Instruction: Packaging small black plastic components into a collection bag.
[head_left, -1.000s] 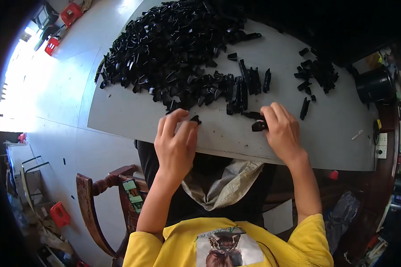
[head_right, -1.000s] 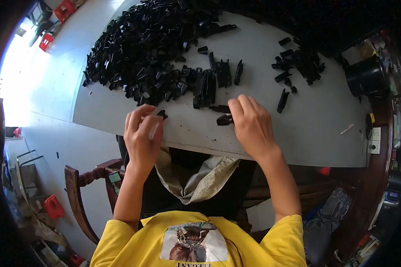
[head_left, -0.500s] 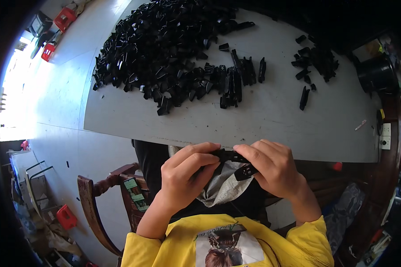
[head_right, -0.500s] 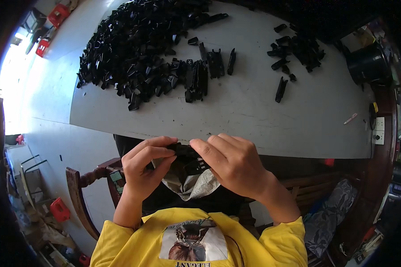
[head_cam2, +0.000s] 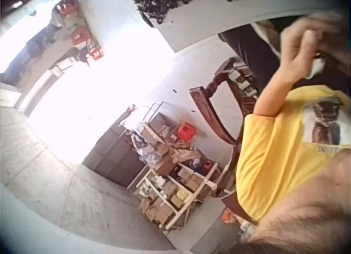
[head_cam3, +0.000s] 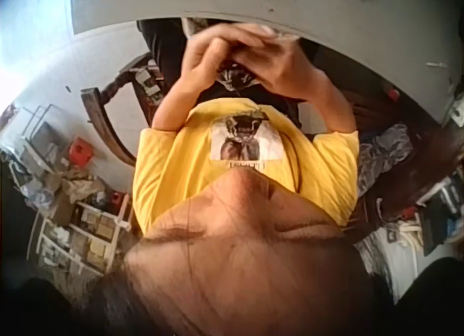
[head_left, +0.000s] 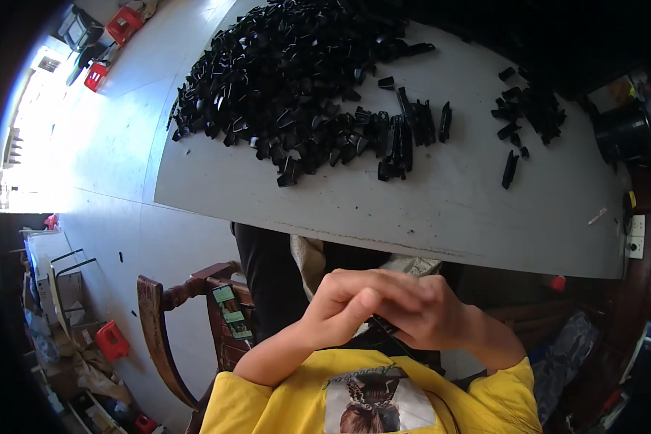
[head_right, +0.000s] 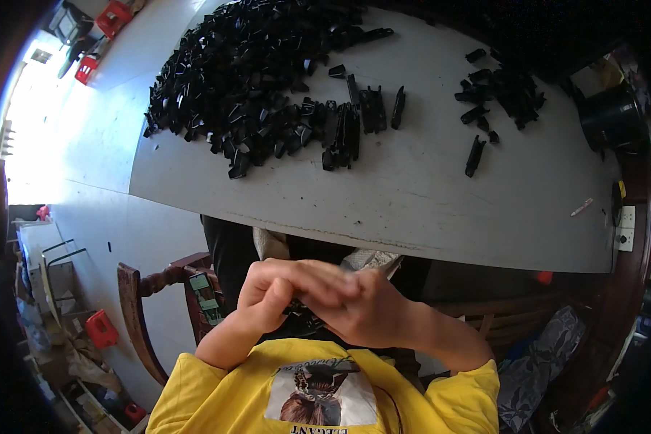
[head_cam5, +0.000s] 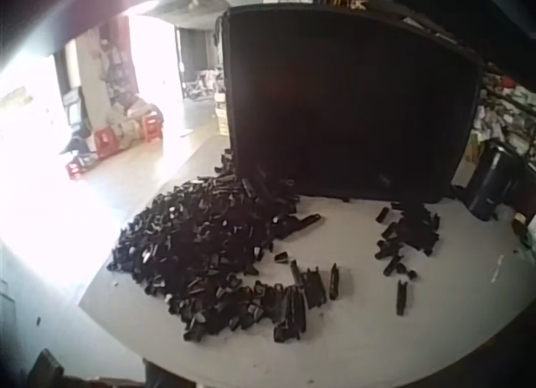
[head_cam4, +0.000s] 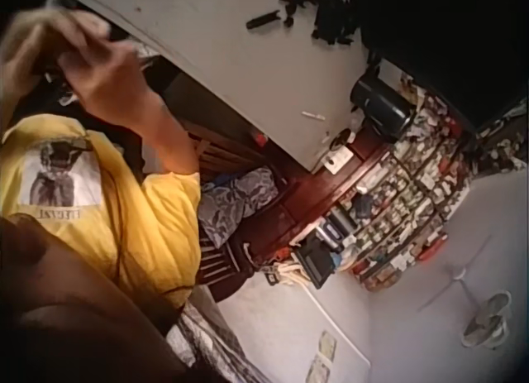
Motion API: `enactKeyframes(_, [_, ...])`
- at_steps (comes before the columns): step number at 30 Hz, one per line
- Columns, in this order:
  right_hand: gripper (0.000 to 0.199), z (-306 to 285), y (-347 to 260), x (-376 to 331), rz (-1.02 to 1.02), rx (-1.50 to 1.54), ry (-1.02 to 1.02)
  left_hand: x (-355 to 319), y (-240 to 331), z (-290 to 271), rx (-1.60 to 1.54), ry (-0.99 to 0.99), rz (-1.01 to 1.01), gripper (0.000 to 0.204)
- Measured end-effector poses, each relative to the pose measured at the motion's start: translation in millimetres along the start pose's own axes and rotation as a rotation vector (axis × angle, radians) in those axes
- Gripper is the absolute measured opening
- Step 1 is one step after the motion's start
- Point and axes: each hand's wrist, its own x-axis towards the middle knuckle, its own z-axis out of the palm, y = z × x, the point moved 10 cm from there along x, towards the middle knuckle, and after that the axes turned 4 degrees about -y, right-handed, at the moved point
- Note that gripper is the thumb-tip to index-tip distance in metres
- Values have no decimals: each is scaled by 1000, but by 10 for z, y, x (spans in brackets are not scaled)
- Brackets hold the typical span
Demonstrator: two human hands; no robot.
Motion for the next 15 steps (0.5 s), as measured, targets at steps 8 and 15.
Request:
enactKeyframes(8, [10, 69, 124, 110, 88, 7, 67, 70, 39, -146, 389, 14, 46, 41])
enactKeyframes(15, [24, -616, 1276, 154, 406, -88, 385, 11, 507, -1059, 1527, 527, 175, 18])
